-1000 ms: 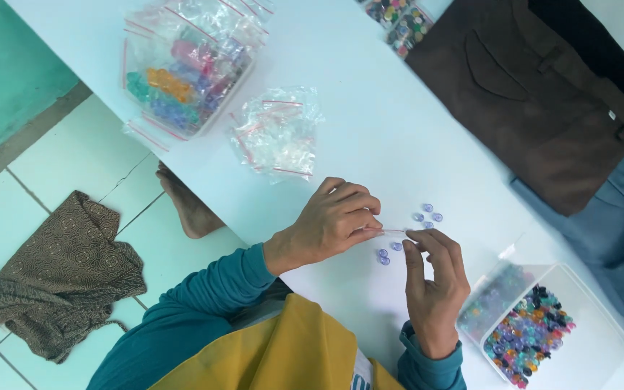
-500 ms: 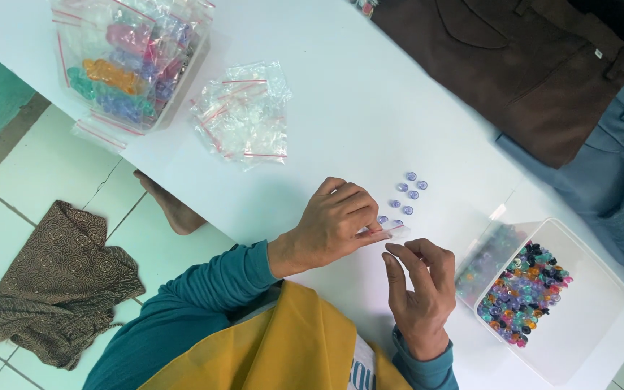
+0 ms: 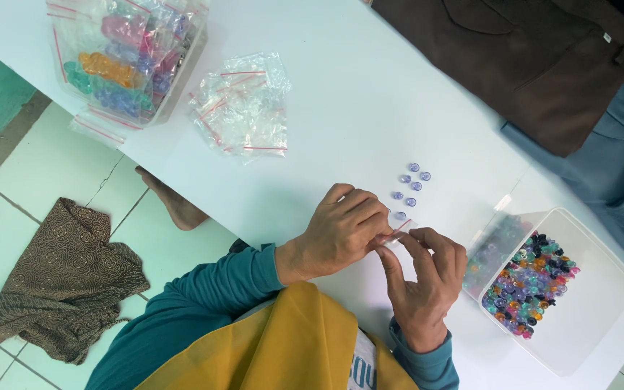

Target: Sorting small colorful buttons from a container and placing them into small plastic bags.

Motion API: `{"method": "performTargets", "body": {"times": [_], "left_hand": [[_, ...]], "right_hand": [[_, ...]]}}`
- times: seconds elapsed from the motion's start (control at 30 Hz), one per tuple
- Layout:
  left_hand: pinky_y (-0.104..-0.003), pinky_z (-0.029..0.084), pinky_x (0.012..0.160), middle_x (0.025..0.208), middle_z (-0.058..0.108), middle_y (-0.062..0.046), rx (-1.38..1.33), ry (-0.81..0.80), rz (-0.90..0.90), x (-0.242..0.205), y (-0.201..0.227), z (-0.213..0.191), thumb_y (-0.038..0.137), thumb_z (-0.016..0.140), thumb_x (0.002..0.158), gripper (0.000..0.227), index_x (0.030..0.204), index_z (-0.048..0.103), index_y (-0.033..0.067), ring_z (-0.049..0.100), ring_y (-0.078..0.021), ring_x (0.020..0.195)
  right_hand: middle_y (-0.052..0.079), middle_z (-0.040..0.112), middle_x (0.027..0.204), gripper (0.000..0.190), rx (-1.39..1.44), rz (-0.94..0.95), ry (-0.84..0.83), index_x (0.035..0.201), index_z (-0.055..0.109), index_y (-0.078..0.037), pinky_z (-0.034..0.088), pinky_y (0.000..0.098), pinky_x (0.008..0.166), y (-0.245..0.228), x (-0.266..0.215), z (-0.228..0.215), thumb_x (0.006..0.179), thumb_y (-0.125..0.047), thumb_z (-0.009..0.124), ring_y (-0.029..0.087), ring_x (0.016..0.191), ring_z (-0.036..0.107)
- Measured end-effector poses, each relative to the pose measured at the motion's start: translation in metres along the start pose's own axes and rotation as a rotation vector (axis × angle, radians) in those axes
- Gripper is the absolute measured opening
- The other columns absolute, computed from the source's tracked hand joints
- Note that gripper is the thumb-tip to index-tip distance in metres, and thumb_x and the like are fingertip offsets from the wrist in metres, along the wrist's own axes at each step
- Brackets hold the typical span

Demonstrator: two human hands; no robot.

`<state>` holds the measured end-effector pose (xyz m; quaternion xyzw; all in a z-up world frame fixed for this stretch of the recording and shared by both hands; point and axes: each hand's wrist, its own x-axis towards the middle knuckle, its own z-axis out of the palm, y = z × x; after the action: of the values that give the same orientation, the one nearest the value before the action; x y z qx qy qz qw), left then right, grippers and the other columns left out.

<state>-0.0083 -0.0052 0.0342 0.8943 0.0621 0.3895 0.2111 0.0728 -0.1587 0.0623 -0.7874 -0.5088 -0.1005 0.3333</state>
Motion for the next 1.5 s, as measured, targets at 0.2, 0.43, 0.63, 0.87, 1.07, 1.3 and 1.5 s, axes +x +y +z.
{"method": "performTargets", "body": {"times": [0.2, 0.43, 0.63, 0.87, 1.07, 1.3, 1.5], "left_hand": [[-0.037, 0.037, 0.092, 0.11, 0.066, 0.006, -0.284, -0.333, -0.201, -0.014, -0.007, 0.004, 0.039, 0.076, 0.089, 0.031, 0.11, 0.065, 0.0191, 0.063, -0.0163, 0.103], [-0.045, 0.026, 0.116, 0.145, 0.057, -0.005, -0.49, -0.707, -0.155, 0.013, -0.038, -0.014, 0.063, 0.078, 0.077, 0.084, 0.144, 0.052, 0.0199, 0.051, -0.0217, 0.138], [-0.039, 0.023, 0.112, 0.128, 0.069, 0.004, -0.743, -0.861, -0.127, 0.037, -0.039, -0.016, 0.057, 0.079, 0.075, 0.074, 0.134, 0.058, 0.0168, 0.062, -0.011, 0.122], [-0.033, 0.027, 0.106, 0.107, 0.068, 0.006, -0.862, -0.878, -0.161, 0.05, -0.052, -0.012, 0.047, 0.081, 0.08, 0.058, 0.127, 0.062, 0.0196, 0.065, -0.0074, 0.103], [-0.042, 0.04, 0.106, 0.105, 0.07, -0.003, -0.875, -0.709, -0.172, 0.063, -0.089, 0.004, 0.04, 0.089, 0.078, 0.06, 0.125, 0.064, 0.0133, 0.068, -0.0219, 0.104], [-0.048, 0.044, 0.11, 0.112, 0.072, -0.007, -0.923, -0.597, -0.354, 0.055, -0.11, 0.007, 0.034, 0.095, 0.076, 0.065, 0.129, 0.066, 0.0129, 0.066, -0.0248, 0.114], [-0.044, 0.046, 0.11, 0.109, 0.073, -0.007, -0.934, -0.522, -0.349, 0.048, -0.112, 0.016, 0.034, 0.094, 0.078, 0.066, 0.132, 0.064, 0.0111, 0.067, -0.0221, 0.113]], "right_hand": [[0.009, 0.07, 0.106, 0.006, 0.068, -0.041, 0.007, 0.101, 0.073, -0.007, 0.042, 0.038, 0.087, -0.005, 0.002, -0.001, 0.096, -0.004, 0.076, 0.029, 0.097, 0.063], [0.01, 0.074, 0.116, 0.003, 0.154, -0.058, -0.089, 0.094, 0.069, -0.01, 0.037, 0.0354, 0.088, -0.001, 0.001, -0.007, 0.096, -0.009, 0.071, 0.026, 0.1, 0.066], [0.008, 0.073, 0.105, 0.004, 0.203, -0.111, -0.067, 0.096, 0.07, -0.009, 0.043, 0.0369, 0.088, 0.006, 0.001, -0.007, 0.094, -0.005, 0.071, 0.029, 0.094, 0.061], [0.009, 0.074, 0.106, 0.012, 0.21, -0.08, -0.098, 0.108, 0.07, -0.004, 0.049, 0.0374, 0.087, 0.008, 0.008, -0.012, 0.097, -0.007, 0.069, 0.03, 0.094, 0.062], [0.021, 0.069, 0.1, 0.014, 0.283, 0.255, -0.004, 0.114, 0.071, 0.004, 0.053, 0.0385, 0.082, 0.024, 0.025, -0.011, 0.101, 0.003, 0.068, 0.031, 0.092, 0.066], [0.029, 0.067, 0.097, 0.015, 0.113, 0.417, -0.101, 0.114, 0.073, 0.012, 0.05, 0.0421, 0.069, 0.077, 0.044, 0.037, 0.101, 0.004, 0.07, 0.036, 0.081, 0.066], [0.021, 0.064, 0.096, 0.017, 0.069, 0.404, -0.175, 0.113, 0.077, 0.007, 0.058, 0.0355, 0.067, 0.086, 0.059, 0.068, 0.096, 0.006, 0.075, 0.033, 0.083, 0.072]]}}
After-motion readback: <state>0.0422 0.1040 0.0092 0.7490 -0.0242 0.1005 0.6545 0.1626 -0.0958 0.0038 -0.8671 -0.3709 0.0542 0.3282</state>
